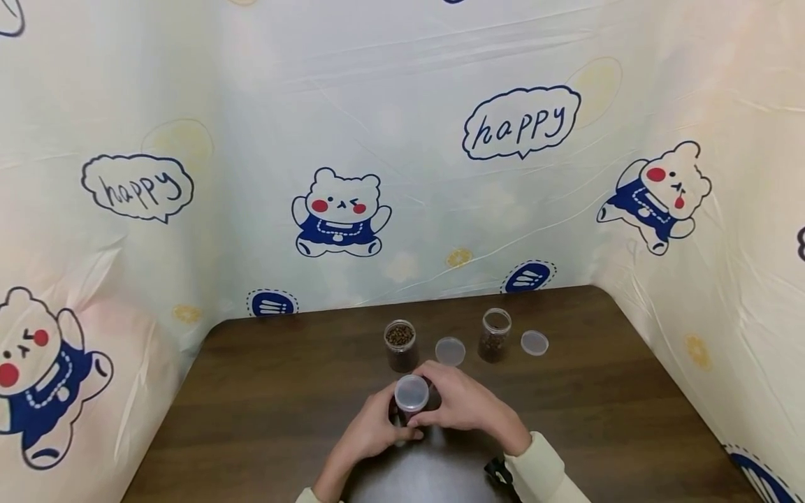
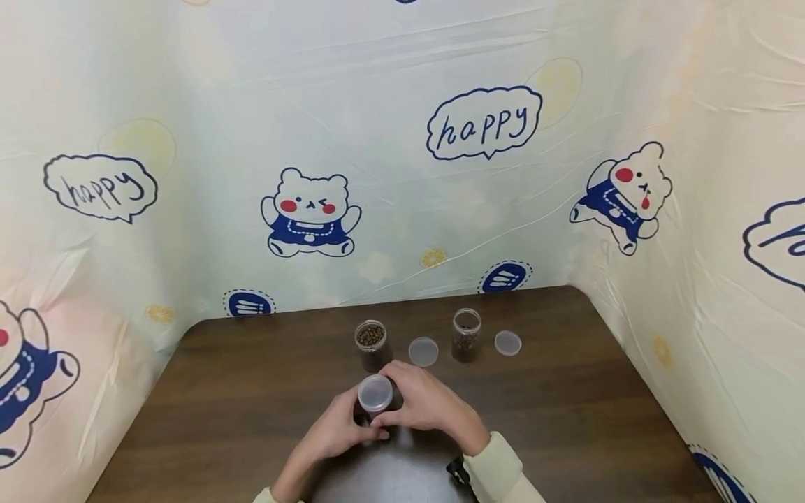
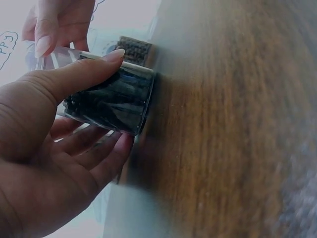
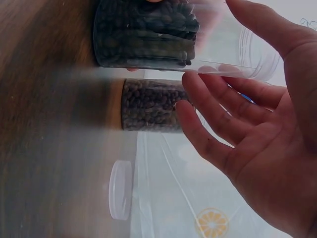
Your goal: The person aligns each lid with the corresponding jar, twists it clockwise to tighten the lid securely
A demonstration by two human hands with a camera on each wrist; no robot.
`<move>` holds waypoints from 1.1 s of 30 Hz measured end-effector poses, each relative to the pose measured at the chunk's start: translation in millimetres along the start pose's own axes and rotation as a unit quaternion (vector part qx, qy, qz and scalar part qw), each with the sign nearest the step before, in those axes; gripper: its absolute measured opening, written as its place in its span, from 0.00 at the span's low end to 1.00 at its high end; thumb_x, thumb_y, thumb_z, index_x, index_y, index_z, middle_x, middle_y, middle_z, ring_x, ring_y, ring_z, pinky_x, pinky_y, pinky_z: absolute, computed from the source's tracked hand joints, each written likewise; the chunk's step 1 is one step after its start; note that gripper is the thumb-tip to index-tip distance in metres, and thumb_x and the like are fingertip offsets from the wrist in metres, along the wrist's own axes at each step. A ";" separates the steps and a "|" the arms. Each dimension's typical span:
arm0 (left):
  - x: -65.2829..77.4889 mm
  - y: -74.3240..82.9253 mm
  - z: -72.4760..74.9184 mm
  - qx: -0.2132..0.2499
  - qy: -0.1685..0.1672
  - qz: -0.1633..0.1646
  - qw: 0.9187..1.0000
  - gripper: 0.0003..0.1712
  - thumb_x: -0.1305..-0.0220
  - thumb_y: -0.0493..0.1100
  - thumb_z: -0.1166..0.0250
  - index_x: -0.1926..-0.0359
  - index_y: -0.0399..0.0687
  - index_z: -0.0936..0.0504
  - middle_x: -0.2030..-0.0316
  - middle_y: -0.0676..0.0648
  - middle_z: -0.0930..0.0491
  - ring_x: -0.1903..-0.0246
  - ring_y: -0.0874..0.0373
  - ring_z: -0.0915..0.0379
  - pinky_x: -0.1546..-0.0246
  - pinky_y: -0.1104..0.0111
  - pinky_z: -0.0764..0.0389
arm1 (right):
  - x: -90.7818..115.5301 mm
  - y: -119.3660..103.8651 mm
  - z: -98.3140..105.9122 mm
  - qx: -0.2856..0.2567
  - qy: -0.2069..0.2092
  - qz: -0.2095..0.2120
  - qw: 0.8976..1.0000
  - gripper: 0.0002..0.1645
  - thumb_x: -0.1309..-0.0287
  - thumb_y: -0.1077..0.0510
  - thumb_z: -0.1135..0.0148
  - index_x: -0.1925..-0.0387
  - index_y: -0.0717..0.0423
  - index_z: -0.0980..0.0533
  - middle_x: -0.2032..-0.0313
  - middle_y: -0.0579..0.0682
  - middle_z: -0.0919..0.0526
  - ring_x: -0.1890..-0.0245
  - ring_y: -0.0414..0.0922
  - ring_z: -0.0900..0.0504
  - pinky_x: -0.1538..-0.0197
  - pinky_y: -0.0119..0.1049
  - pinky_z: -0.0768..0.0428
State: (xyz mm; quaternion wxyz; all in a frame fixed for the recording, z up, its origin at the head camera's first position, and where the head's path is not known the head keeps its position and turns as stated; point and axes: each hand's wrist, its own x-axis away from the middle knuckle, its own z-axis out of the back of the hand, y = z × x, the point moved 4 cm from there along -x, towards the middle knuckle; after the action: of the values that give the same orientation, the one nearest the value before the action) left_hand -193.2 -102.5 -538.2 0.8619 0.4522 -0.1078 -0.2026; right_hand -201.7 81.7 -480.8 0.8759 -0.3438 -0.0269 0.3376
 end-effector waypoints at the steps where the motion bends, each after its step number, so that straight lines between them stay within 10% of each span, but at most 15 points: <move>1: 0.1 0.4 0.5 -0.001 0.001 -0.003 1.000 0.45 0.49 0.54 0.15 0.31 0.60 0.25 0.43 0.56 0.16 0.44 0.61 0.20 0.44 0.66 0.20 | -0.2 -0.3 0.1 0.000 0.001 0.000 1.000 0.34 0.47 0.39 0.18 0.44 0.45 0.23 0.50 0.40 0.17 0.52 0.34 0.20 0.45 0.35 0.18; 17: 0.4 1.2 8.8 0.027 0.006 0.000 1.000 0.41 0.46 0.51 0.16 0.32 0.60 0.24 0.44 0.57 0.16 0.46 0.62 0.19 0.46 0.66 0.18 | -2.5 -0.8 -0.3 -0.027 0.020 0.000 0.999 0.35 0.45 0.38 0.20 0.41 0.43 0.23 0.48 0.38 0.17 0.51 0.34 0.19 0.45 0.36 0.17; 33: 3.3 -1.5 37.8 0.007 0.105 0.025 0.994 0.40 0.56 0.48 0.11 0.40 0.61 0.18 0.48 0.56 0.13 0.46 0.59 0.18 0.42 0.64 0.20 | -29.3 -15.6 -4.0 -0.054 0.050 0.007 0.997 0.35 0.44 0.40 0.20 0.38 0.42 0.24 0.48 0.38 0.18 0.50 0.33 0.18 0.44 0.39 0.16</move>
State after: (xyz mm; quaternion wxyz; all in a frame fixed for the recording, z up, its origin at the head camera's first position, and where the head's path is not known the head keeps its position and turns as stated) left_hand -204.6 -132.6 -518.0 0.8698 0.4746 -0.0292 -0.1318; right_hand -214.2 53.2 -468.8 0.8537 -0.4073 0.0012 0.3245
